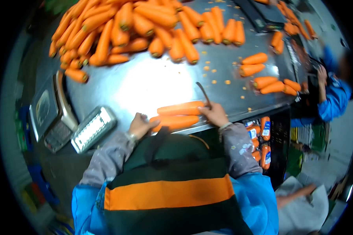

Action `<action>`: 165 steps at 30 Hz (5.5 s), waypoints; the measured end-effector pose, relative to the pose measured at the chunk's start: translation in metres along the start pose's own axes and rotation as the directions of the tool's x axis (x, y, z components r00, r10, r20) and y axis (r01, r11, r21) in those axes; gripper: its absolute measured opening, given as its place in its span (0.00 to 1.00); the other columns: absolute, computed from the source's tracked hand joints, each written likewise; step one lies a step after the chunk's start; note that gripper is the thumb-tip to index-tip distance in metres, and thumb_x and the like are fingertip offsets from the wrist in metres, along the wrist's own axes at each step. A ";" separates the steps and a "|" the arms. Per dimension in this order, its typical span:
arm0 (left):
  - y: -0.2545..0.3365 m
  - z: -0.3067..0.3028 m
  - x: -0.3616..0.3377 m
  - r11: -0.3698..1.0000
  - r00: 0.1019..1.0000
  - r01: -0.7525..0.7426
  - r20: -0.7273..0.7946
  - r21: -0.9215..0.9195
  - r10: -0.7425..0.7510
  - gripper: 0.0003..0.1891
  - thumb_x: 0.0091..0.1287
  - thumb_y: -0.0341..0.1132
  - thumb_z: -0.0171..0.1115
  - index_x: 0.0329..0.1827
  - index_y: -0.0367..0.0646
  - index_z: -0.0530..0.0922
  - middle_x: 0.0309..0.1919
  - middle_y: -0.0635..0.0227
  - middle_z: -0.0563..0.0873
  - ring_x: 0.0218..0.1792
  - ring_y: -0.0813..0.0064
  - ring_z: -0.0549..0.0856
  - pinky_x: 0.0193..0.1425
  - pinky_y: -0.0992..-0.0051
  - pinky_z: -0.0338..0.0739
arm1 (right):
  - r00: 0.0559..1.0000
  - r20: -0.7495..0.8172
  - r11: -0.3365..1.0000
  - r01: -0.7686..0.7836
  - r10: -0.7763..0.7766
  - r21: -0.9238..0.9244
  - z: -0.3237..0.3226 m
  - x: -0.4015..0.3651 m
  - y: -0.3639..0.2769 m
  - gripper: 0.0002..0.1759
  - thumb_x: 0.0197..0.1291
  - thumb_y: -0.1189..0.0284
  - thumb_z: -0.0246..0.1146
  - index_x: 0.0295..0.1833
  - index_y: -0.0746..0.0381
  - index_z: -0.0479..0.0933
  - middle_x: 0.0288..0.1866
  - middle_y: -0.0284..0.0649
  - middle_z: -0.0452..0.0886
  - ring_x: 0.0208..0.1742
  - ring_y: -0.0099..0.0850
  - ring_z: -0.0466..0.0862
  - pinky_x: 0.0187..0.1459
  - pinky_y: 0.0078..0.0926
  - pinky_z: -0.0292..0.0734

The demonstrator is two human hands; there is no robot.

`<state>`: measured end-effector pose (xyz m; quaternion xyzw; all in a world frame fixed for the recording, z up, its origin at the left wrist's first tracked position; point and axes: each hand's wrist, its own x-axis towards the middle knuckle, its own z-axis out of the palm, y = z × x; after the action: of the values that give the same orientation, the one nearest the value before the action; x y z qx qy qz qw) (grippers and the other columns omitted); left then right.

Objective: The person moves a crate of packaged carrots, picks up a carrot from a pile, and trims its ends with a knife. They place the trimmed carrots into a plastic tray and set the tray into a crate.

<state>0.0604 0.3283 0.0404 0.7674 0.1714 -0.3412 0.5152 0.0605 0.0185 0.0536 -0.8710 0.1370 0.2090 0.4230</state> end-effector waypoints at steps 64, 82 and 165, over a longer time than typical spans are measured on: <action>0.125 -0.116 -0.007 0.617 0.737 -0.017 0.407 -0.787 0.540 0.38 0.56 0.33 0.64 0.68 0.43 0.53 0.54 0.57 0.73 0.50 0.59 0.79 0.56 0.61 0.75 | 0.932 -0.353 0.940 0.194 -0.086 0.282 0.055 -0.076 0.008 0.08 0.54 0.74 0.63 0.40 0.64 0.80 0.27 0.34 0.80 0.24 0.18 0.72 0.27 0.18 0.68; 0.042 -0.039 -0.071 0.774 0.852 -0.476 -0.002 0.417 0.524 0.22 0.39 0.28 0.70 0.43 0.41 0.78 0.32 0.58 0.84 0.32 0.62 0.84 0.41 0.70 0.78 | 0.528 -0.204 0.566 0.753 -0.824 -0.337 0.037 -0.054 -0.133 0.08 0.40 0.84 0.59 0.27 0.60 0.72 0.21 0.37 0.70 0.22 0.33 0.74 0.22 0.28 0.68; 0.066 -0.048 -0.067 0.475 0.467 -0.545 -0.221 0.690 0.856 0.12 0.39 0.27 0.64 0.30 0.48 0.79 0.26 0.71 0.81 0.30 0.68 0.77 0.41 0.70 0.61 | 0.943 -0.166 0.865 0.183 -0.289 -0.467 0.030 -0.024 -0.111 0.08 0.52 0.79 0.56 0.36 0.62 0.81 0.32 0.40 0.82 0.27 0.38 0.81 0.28 0.29 0.73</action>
<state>0.0701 0.3503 0.1434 0.9345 -0.1408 0.1157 0.3057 0.0777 0.1113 0.1240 -0.9728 0.0255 0.0785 0.2163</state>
